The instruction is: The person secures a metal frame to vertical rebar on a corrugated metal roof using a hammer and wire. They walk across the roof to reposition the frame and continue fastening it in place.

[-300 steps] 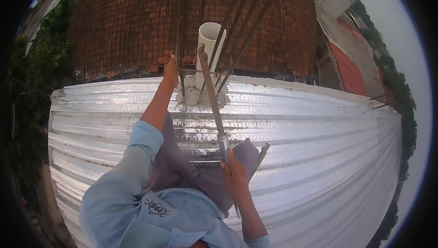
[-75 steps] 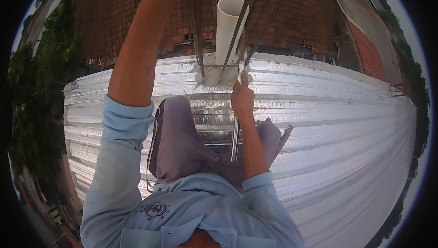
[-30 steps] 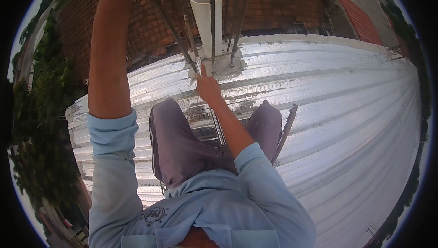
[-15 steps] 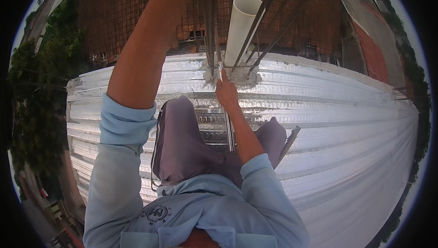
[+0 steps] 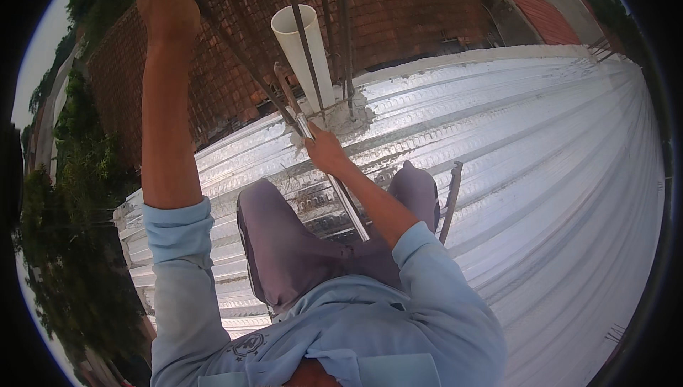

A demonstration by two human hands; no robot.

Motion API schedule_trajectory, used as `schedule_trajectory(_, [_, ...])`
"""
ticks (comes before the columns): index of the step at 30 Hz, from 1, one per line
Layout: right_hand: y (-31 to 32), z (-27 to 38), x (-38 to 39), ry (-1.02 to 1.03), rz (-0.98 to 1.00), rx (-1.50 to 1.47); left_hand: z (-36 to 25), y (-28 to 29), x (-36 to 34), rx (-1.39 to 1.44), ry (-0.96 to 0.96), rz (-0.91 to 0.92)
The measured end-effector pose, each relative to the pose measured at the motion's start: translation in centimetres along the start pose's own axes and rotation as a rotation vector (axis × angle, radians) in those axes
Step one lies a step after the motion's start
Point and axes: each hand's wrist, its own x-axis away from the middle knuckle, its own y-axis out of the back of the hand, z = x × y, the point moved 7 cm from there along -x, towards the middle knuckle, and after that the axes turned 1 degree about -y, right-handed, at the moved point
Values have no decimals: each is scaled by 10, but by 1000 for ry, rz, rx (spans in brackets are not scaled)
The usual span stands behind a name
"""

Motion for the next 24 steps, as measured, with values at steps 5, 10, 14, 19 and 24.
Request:
schedule_trajectory(5, [82, 33, 132, -336, 299, -377, -14, 6, 9, -399, -189, -128])
schedule_trajectory(10, [138, -1, 256, -147, 134, 39, -14, -11, 6, -425, -171, -136])
schedule_trajectory(14, [145, -4, 272, -162, 37, 97, -12, -1, 14, -469, -272, -224])
schedule_trajectory(19, [132, 10, 223, -86, -62, 120, 11, 29, -4, -105, 9, -145])
schedule_trajectory(24, [118, 14, 158, -98, -211, 71, -11, 1, 3, -410, -193, -242])
